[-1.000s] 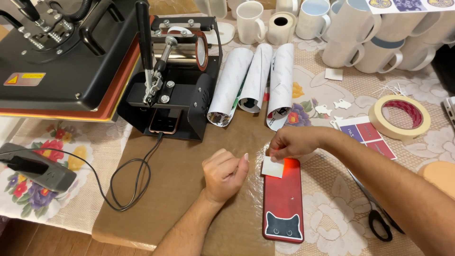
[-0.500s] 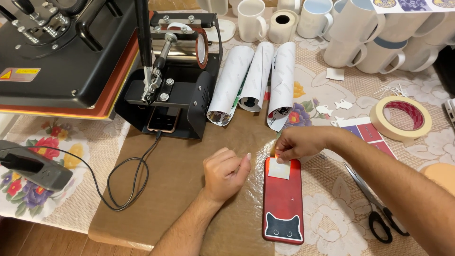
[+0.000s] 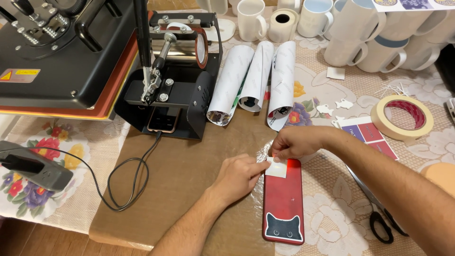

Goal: Cutting out small printed labels with scissors and preparing to apply them to a red smartphone case at a workstation.

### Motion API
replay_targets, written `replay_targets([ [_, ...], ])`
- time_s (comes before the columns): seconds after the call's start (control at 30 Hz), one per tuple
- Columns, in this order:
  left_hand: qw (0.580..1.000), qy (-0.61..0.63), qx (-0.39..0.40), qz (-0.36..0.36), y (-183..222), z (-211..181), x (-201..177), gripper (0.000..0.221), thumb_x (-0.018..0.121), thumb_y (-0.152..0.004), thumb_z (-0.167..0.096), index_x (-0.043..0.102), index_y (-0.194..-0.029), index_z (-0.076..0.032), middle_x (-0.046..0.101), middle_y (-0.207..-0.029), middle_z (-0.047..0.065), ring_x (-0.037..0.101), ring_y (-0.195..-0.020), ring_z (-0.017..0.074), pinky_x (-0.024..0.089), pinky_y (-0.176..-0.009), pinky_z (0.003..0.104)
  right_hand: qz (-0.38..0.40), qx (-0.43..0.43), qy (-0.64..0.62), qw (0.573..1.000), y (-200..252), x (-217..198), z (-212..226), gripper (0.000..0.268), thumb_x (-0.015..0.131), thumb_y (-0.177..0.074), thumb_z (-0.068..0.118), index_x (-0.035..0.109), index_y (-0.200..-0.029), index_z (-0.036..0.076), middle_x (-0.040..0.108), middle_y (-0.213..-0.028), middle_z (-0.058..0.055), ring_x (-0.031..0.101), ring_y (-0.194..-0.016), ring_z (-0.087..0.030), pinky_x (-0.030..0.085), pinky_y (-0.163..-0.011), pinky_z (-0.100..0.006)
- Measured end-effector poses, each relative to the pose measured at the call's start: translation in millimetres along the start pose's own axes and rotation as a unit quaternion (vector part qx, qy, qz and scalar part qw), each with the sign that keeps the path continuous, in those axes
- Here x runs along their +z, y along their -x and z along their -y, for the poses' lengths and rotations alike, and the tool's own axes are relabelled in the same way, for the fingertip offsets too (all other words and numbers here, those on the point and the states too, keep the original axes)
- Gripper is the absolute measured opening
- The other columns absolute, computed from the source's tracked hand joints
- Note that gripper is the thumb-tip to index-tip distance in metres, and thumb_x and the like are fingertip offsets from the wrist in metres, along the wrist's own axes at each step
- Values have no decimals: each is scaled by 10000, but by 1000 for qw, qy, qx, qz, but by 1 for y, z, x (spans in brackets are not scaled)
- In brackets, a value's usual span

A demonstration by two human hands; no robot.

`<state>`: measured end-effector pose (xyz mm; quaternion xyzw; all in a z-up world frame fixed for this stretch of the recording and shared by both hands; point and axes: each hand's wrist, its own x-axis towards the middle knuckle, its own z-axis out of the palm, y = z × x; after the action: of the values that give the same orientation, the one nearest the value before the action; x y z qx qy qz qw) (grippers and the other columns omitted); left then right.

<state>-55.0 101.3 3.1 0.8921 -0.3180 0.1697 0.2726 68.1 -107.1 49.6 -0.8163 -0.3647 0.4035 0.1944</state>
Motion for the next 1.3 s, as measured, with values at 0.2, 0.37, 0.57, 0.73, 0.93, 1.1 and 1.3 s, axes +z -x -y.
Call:
replay_targets([
  [0.2,997,-49,59,-12,5,4,10,151,626,-902,-171,754,-959,-228,590,-678,2,627,-712,191,517,-587,289,-5,-2,6,1000,-1,0,0,197,709,-899,265,811,-894,97,673,-586,-73,583,-597,-185,529,-648,-318],
  [0.37,996,-35,68,-40,6,3,14,160,635,-888,-172,752,-980,-231,590,-678,-17,618,-692,169,521,-579,275,-15,-2,1,1000,-4,2,-4,188,701,-897,246,808,-867,94,660,-566,-62,577,-583,-175,523,-635,-309],
  [0.57,996,-21,33,-86,4,-16,-2,156,663,-873,-156,733,-1012,-158,589,-686,15,580,-652,200,470,-531,330,-8,-24,14,1000,2,1,-2,224,651,-941,245,755,-807,100,633,-589,-8,537,-588,-145,477,-633,-294],
  [0.73,966,-232,-97,54,25,-92,32,558,654,-928,-640,621,-855,-87,569,-825,88,538,-787,277,426,-585,396,-10,-42,36,998,0,5,-12,243,629,-955,302,764,-878,116,704,-712,49,573,-664,-101,475,-684,-274],
  [0.93,908,-301,-220,194,28,-146,49,1267,531,-748,-1014,407,-1462,25,428,-1407,321,565,-918,359,519,-602,399,-23,-15,11,1000,6,8,-4,230,662,-946,283,769,-849,104,757,-773,33,643,-713,-100,511,-712,-268],
  [1.1,907,-184,-296,237,13,-151,35,1041,671,-806,-664,301,-1515,3,285,-1480,327,530,-942,387,587,-611,444,-42,6,44,998,8,10,-3,229,651,-953,295,762,-863,117,747,-796,35,638,-729,-116,494,-722,-283],
  [1.3,892,62,-401,200,6,-149,-32,832,630,-810,-466,302,-1485,-106,294,-1461,165,490,-1205,428,447,-959,590,-48,-78,-35,995,13,0,13,460,634,-989,177,429,-582,120,404,-543,44,388,-524,-108,383,-602,-278],
])
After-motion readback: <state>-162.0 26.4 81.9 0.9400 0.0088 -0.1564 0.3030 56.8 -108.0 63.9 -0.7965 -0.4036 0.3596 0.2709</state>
